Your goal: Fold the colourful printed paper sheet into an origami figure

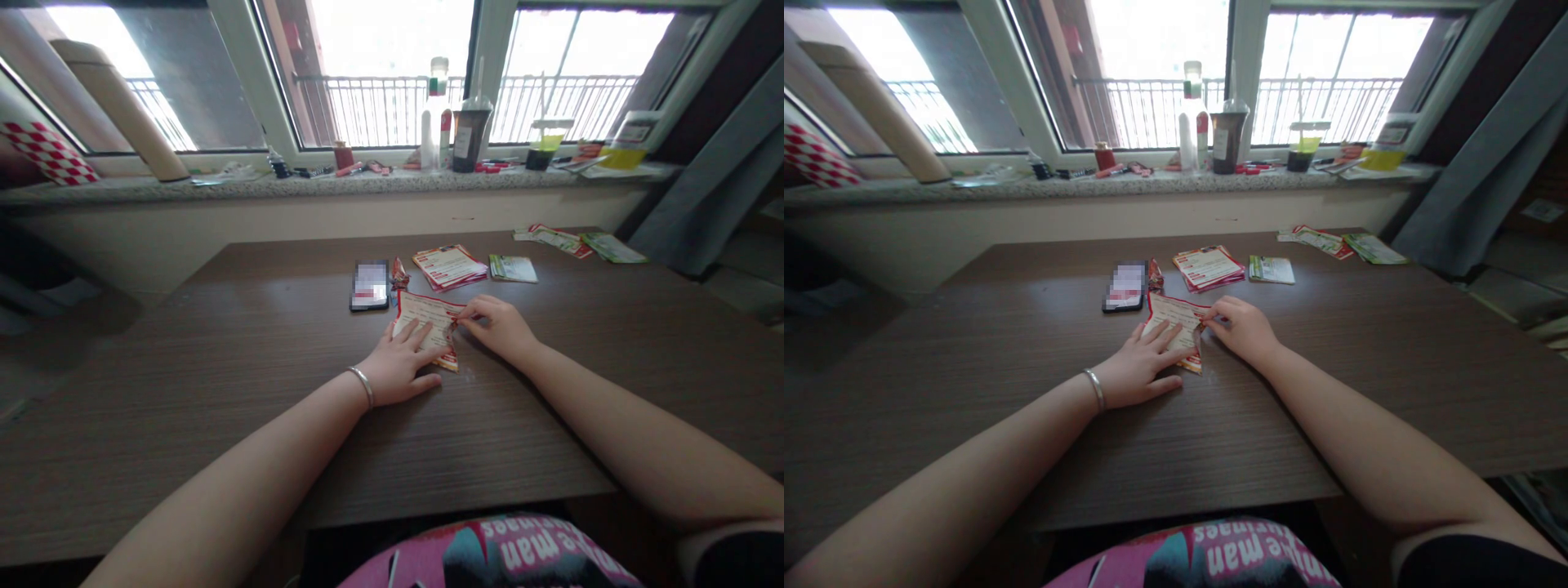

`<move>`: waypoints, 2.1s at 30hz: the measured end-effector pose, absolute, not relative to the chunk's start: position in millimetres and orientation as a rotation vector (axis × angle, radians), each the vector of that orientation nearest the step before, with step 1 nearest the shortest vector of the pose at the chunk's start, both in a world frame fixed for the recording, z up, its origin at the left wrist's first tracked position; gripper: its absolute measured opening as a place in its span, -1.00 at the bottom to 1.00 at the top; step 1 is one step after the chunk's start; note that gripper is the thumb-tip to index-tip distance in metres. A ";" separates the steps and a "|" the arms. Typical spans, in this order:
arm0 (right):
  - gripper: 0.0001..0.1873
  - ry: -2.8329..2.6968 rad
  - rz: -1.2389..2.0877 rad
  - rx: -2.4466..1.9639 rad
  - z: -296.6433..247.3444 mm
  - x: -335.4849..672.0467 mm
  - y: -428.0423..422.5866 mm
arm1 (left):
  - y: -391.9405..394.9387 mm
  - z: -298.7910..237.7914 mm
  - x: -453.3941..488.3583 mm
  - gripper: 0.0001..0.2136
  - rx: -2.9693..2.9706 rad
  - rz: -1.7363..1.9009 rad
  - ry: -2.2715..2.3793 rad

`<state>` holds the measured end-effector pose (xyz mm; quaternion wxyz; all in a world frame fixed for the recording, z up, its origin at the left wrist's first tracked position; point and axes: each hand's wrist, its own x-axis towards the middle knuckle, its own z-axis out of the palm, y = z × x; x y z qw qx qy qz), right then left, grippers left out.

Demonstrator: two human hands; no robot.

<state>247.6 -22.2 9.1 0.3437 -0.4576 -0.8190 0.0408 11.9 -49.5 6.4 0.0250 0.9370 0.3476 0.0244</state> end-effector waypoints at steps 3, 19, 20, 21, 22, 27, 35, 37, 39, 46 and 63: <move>-0.93 -2.141 0.101 -1.161 9.5 247.6 -23.3 | -50.1 8.0 11.8 -0.45 2.886 0.033 1.045; -0.84 -1.852 0.365 -1.334 5.7 241.2 -22.6 | -48.5 6.5 12.0 -0.33 2.880 -0.017 1.074; -0.84 -1.827 0.378 -1.353 6.1 241.0 -22.4 | -49.0 6.1 12.0 -0.31 2.870 -0.016 1.106; -0.84 -1.806 0.393 -1.366 6.4 240.9 -22.1 | -49.7 5.8 11.9 -0.29 2.860 -0.015 1.140; -0.84 -1.791 0.404 -1.372 6.4 240.9 -21.8 | -50.4 5.6 11.9 -0.27 2.852 -0.014 1.171; -0.82 -1.776 0.423 -1.358 5.1 242.1 -20.1 | -51.8 4.3 11.7 -0.26 2.864 0.012 1.192; -0.79 -1.810 0.412 -1.364 5.1 244.0 -20.6 | -45.9 3.1 11.7 -0.40 2.853 0.166 1.240; -0.80 -1.825 0.401 -1.377 5.9 243.7 -21.7 | -44.4 5.1 11.6 -0.47 2.842 0.249 1.267; -0.81 -1.842 0.387 -1.384 6.4 243.5 -22.6 | -43.6 8.3 11.6 -0.54 2.850 0.307 1.272; -0.90 -1.940 0.454 -1.268 5.3 244.0 -24.4 | -44.1 16.7 13.0 -0.71 2.997 0.350 1.216; -0.95 -2.109 0.487 -1.200 10.9 238.5 -33.3 | -42.6 14.3 11.2 -0.28 3.077 0.618 1.258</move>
